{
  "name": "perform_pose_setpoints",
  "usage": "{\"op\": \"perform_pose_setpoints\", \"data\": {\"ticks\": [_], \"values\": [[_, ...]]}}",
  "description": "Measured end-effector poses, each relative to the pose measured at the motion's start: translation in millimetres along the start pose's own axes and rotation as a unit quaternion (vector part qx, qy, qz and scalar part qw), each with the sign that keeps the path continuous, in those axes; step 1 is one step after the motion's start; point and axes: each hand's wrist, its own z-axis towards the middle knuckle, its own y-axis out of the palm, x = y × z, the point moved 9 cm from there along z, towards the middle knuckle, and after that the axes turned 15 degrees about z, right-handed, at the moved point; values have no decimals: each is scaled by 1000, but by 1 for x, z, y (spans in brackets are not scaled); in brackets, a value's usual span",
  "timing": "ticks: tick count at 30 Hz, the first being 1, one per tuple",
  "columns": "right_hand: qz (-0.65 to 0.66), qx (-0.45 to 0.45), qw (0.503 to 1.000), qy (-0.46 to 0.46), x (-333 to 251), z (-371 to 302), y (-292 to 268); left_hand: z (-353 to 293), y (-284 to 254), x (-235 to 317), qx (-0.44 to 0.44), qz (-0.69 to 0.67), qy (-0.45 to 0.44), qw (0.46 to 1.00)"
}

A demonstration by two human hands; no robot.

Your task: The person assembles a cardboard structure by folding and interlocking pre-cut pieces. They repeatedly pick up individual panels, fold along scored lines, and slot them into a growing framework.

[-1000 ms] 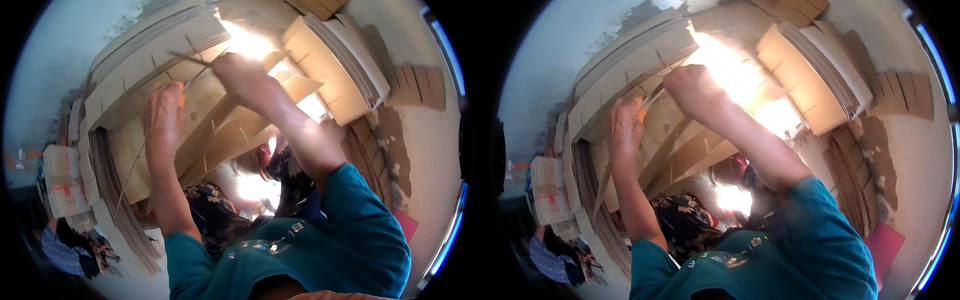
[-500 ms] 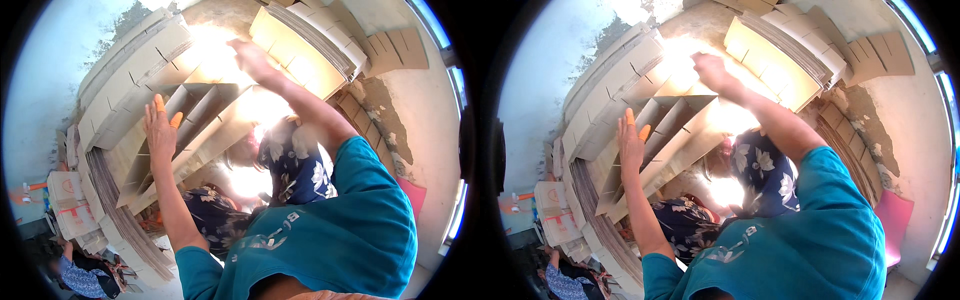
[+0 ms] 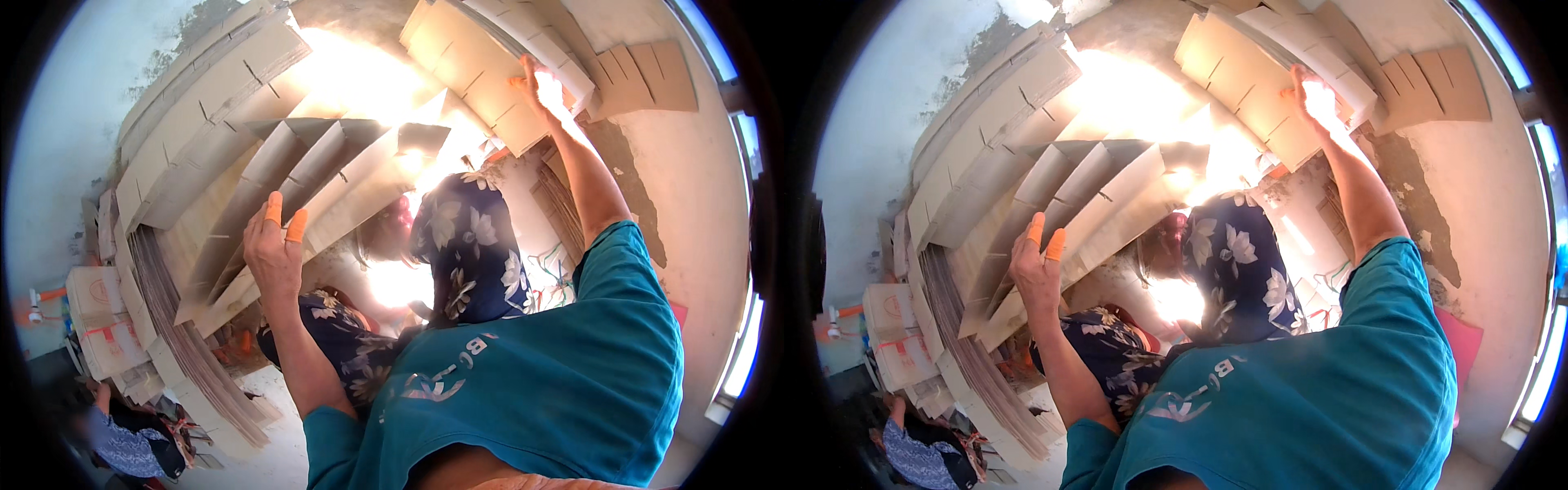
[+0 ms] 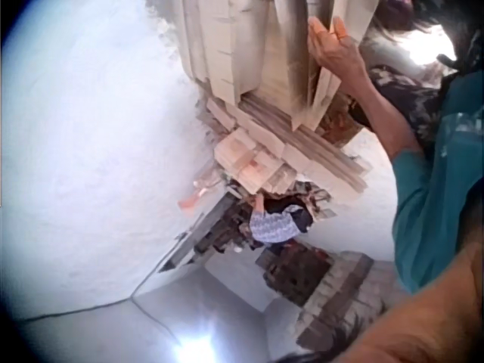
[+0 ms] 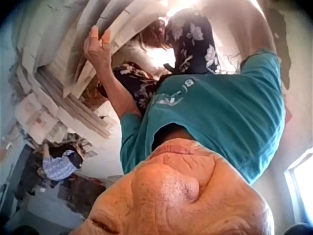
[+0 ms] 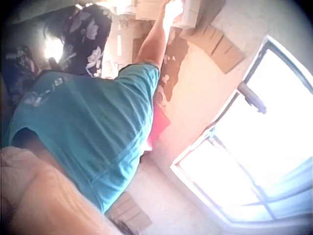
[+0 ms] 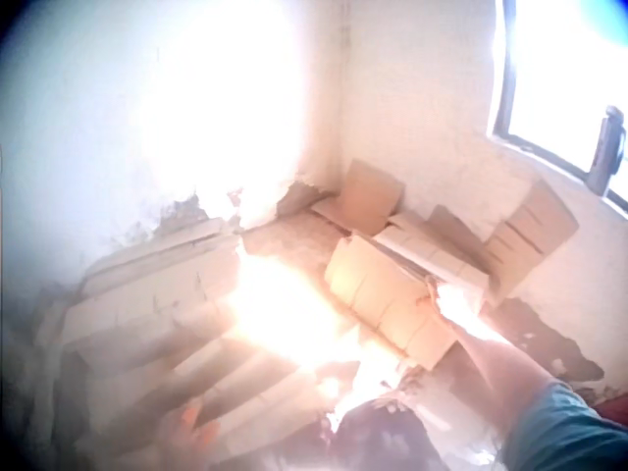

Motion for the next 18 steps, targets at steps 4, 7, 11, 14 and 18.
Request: {"op": "perform_pose_setpoints", "data": {"ticks": [4,7,11,14,18], "values": [[-31,9,999,-6,6,4,-8,-8,8,-8,-21,10,-11,1000],[-13,31,999,40,42,13,-2,-10,12,-11,-27,8,-15,999],[108,147,980,76,30,14,-24,-13,16,-10,-33,13,-21,999],[97,171,980,3,-45,7,-62,-16,17,-10,-17,18,-3,1000],[184,176,950,-181,-140,5,-86,-18,27,-15,-25,-17,12,999]]}}
